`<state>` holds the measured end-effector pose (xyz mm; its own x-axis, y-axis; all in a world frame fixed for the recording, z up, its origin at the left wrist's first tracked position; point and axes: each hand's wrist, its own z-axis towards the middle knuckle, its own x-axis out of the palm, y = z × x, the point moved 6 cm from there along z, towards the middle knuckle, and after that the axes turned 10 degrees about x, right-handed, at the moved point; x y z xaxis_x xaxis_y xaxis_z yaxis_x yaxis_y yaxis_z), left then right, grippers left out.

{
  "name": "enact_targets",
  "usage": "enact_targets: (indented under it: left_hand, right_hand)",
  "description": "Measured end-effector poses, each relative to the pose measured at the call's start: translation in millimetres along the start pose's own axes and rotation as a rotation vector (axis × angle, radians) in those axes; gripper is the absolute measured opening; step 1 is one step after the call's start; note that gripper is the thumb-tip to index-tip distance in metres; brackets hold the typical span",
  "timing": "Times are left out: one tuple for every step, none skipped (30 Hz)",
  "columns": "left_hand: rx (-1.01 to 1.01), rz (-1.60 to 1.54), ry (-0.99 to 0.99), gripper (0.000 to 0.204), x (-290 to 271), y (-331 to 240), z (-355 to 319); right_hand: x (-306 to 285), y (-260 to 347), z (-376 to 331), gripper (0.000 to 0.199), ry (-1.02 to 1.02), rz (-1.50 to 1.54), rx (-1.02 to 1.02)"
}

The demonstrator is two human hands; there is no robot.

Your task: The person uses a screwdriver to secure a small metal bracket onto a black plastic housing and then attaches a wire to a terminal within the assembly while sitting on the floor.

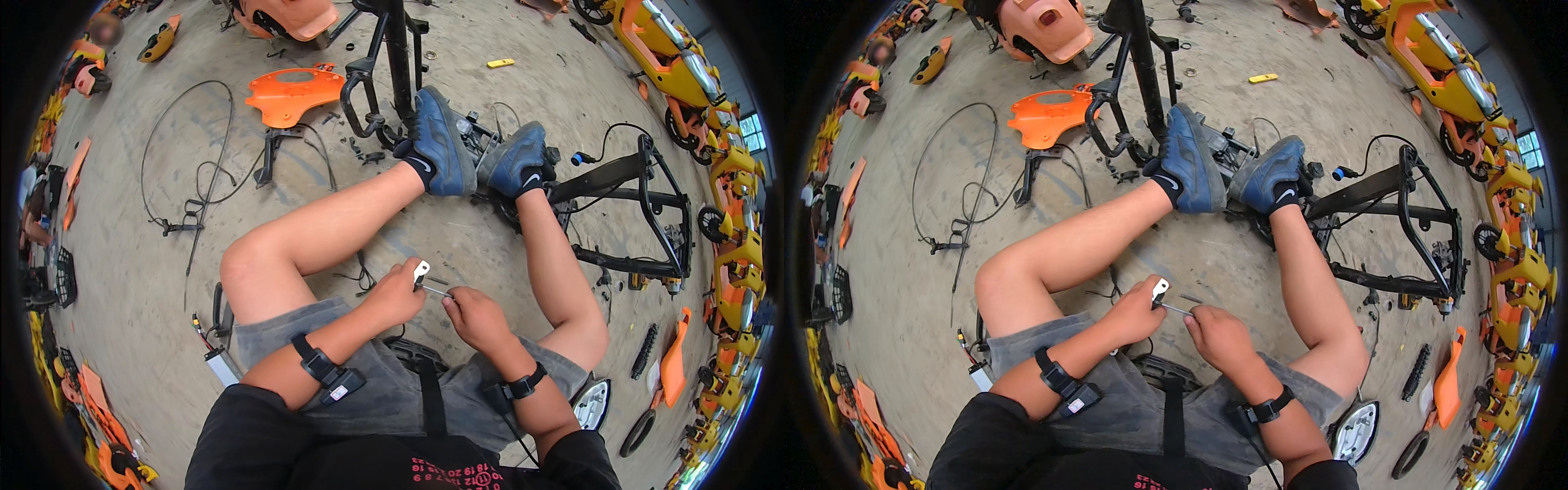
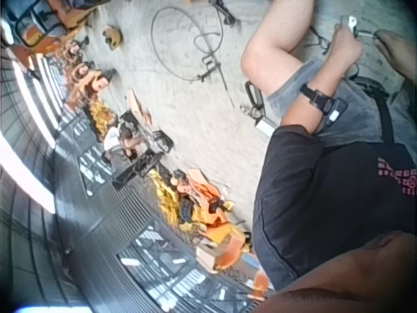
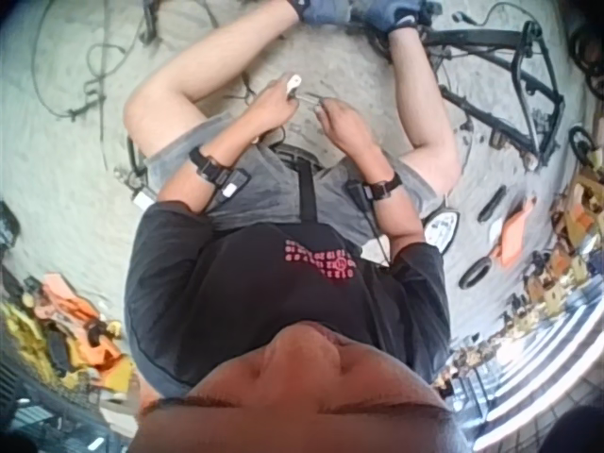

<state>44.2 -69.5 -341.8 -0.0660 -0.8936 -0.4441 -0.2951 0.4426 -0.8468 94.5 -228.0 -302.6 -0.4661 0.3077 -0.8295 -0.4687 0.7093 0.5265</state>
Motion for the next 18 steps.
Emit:
enact_targets:
  left_hand:
    - [0.002,-0.011,0.006,0.047,1.5,1.3,-0.7]
    - [0.005,-0.022,0.011,0.047,3.1,2.1,-1.0]
    - [0.001,-0.024,0.014,0.047,5.4,3.2,-0.9]
    - [-0.003,-0.025,0.016,0.047,7.6,4.3,-0.7]
    - [-0.009,-0.025,0.018,0.047,7.8,4.7,-1.1]
    - [-0.003,-0.019,0.013,0.047,7.1,3.5,-1.4]
    - [0.002,-0.013,0.007,0.047,6.1,1.5,-1.9]
    - [0.015,-0.007,0.001,0.047,5.1,0.6,-2.5]
    - [0.027,-0.001,-0.004,0.047,4.2,-0.4,-3.0]
    - [0.047,0.005,-0.008,0.047,4.2,-0.8,-4.0]
    - [0.066,0.012,-0.013,0.047,3.1,-1.5,-4.2]
    - [0.063,0.02,-0.014,0.047,2.0,-2.0,-4.2]
    - [0.06,0.029,-0.016,0.047,0.9,-3.7,-4.2]
    - [0.055,0.037,-0.016,0.047,1.1,-4.8,-4.8]
    - [0.042,0.043,-0.025,0.047,1.4,-4.3,-4.5]
    - [0.031,0.049,-0.032,0.048,2.0,-3.4,-3.5]
    - [0.019,0.049,-0.045,0.049,3.1,-3.0,-2.7]
    - [0.008,0.049,-0.058,0.049,3.8,-2.5,-1.5]
  right_hand:
    - [1.9,-0.7,0.4,0.025,0.013,-0.033,0.015]
    - [4.4,-1.8,0.9,0.029,0.026,-0.066,0.028]
    - [6.8,-3.3,1.0,0.033,0.039,-0.099,0.041]
    - [9.5,-5.7,0.3,0.034,0.056,-0.11,0.066]
    - [13.5,-7.1,-0.9,0.036,0.074,-0.118,0.091]
    - [16.3,-8.6,-2.4,0.038,0.093,-0.126,0.114]
    - [16.6,-8.0,-3.7,0.038,0.088,-0.099,0.106]
    - [17.0,-7.0,-4.3,0.039,0.084,-0.072,0.095]
    - [17.3,-5.9,-4.8,0.039,0.08,-0.045,0.084]
    - [16.7,-6.1,-5.4,0.039,0.075,-0.052,0.096]
    - [15.2,-5.6,-5.4,0.039,0.069,-0.059,0.106]
    - [13.5,-5.0,-5.3,0.04,0.063,-0.066,0.117]
    - [12.5,-3.9,-5.3,0.038,0.071,-0.066,0.129]
    - [11.4,-2.6,-6.6,0.037,0.08,-0.067,0.142]
    - [11.5,-1.9,-7.6,0.035,0.09,-0.068,0.156]
    - [8.3,0.4,-7.9,0.032,0.02,-0.032,0.143]
    - [5.6,2.8,-9.1,0.029,-0.05,0.005,0.133]
    - [2.3,4.3,-10.7,0.026,-0.121,0.042,0.124]
